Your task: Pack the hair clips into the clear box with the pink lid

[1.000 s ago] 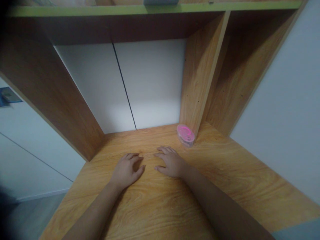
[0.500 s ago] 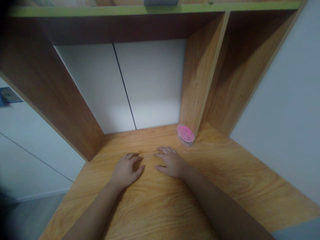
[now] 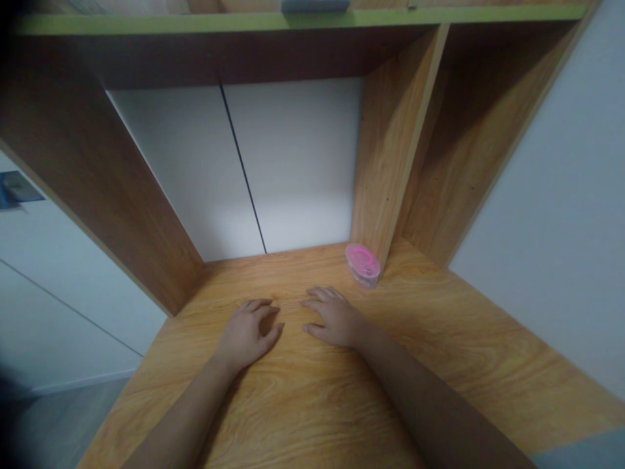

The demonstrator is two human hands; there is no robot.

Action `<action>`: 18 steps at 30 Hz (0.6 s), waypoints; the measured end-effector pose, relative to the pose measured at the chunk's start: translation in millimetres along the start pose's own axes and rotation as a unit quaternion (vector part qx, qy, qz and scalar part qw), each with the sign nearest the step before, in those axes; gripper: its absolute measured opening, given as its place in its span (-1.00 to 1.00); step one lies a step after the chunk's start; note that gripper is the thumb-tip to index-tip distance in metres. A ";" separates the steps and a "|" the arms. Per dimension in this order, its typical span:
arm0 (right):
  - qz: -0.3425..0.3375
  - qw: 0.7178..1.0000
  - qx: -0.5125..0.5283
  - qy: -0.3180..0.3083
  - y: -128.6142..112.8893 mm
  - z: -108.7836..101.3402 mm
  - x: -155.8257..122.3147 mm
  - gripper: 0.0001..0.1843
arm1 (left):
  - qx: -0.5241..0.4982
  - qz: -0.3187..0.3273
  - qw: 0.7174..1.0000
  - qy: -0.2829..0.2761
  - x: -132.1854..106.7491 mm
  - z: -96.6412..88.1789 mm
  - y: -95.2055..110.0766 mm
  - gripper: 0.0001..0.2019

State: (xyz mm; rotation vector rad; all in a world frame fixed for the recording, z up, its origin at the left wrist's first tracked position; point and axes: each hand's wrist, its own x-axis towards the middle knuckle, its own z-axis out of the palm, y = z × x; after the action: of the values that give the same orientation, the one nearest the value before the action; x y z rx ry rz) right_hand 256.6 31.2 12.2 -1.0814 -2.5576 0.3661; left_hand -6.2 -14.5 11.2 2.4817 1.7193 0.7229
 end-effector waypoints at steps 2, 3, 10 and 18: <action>0.001 1.000 -0.004 -0.005 -0.4 -0.4 0.1 -0.35 | -0.008 -0.002 1.000 0.004 -0.4 0.4 -0.3 -0.70; 0.001 1.000 -0.003 -0.006 -0.6 -0.4 0.1 -0.34 | -0.012 -0.001 1.000 0.005 -0.5 0.6 -0.4 -0.70; 0.003 1.000 0.005 0.001 -2.0 -0.6 -0.2 -0.37 | 0.004 0.000 1.000 0.004 0.2 2.0 -1.5 -0.69; 0.002 1.000 -0.003 0.003 -1.9 -1.3 -0.1 -0.37 | 0.001 0.001 1.000 0.004 0.2 -0.6 0.7 -0.68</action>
State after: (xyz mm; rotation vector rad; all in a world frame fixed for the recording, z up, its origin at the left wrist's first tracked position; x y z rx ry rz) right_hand 255.9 30.0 14.1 -1.0881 -2.5536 0.3563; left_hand -5.7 -14.7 12.0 2.4848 1.7212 0.7335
